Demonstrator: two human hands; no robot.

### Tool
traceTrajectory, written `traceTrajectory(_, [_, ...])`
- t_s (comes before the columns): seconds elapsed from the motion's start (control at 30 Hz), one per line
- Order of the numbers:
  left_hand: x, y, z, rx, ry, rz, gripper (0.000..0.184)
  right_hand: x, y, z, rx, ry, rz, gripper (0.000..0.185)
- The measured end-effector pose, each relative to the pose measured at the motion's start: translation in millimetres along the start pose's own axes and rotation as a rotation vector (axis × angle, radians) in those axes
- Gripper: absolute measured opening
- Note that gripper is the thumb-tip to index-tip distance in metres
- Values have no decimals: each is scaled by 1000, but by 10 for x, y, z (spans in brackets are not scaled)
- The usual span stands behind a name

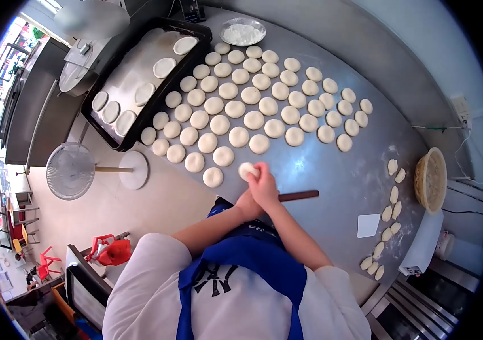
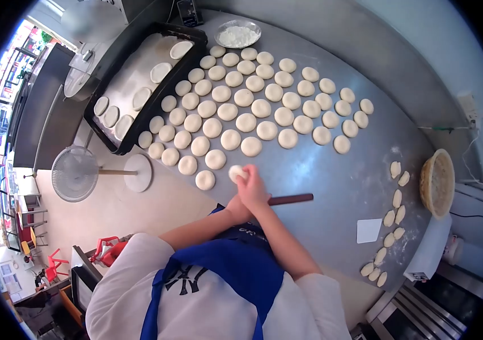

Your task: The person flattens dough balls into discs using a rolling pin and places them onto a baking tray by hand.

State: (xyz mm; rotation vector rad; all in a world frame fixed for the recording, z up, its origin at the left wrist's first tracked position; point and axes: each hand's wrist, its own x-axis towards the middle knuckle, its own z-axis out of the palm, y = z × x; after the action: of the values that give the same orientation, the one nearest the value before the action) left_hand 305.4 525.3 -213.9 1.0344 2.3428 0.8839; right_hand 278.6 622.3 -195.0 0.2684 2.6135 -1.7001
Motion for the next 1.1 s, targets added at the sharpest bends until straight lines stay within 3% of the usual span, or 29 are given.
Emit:
traceTrajectory(0.07, [26,-107,-64,290,20,-121,36,-167,-18,-473,4,47,20,33])
traceTrajectory(0.1, [40,-130,-91,304,213,-51,37,-247,50,-722,-9,29,-6,32])
traceTrajectory(0.2, [128,-37,-294,346,226,-74,46,-476,267,-1299,9,-142,82,25])
traceTrajectory(0.23, [155,-29,-316,345,225,-73,46,-538,527,-1352,-263,-150,-3,21])
traceTrajectory(0.27, [189,-26,-335,340,193,-75,48,-584,678,-1368,-532,-153,-88,20])
traceTrajectory(0.3, [226,-30,-350,338,163,-75,51,-588,563,-1315,-635,41,-151,23])
traceTrajectory(0.4, [280,-59,-326,368,212,-23,48,-549,600,-988,-723,151,-95,24])
traceTrajectory(0.43, [280,-59,-339,380,195,-6,48,-610,515,-923,-827,106,-184,23])
traceTrajectory(0.63, [320,-110,-334,345,204,31,48,-699,710,-1032,-649,161,-280,23])
traceTrajectory(0.77, [333,-87,-383,360,169,-1,49,-724,728,-1044,-727,105,-298,22])
traceTrajectory(0.87, [279,-75,-388,347,172,-30,50,-620,516,-982,-676,105,-207,34])
traceTrajectory(0.93, [249,-60,-368,334,182,-44,50,-584,459,-932,-849,152,-209,52])
traceTrajectory(0.97, [260,-60,-383,324,204,-68,51,-526,508,-947,-830,47,-119,67])
traceTrajectory(1.1, [269,-72,-389,321,193,-91,55,-393,625,-927,-835,167,-86,64])
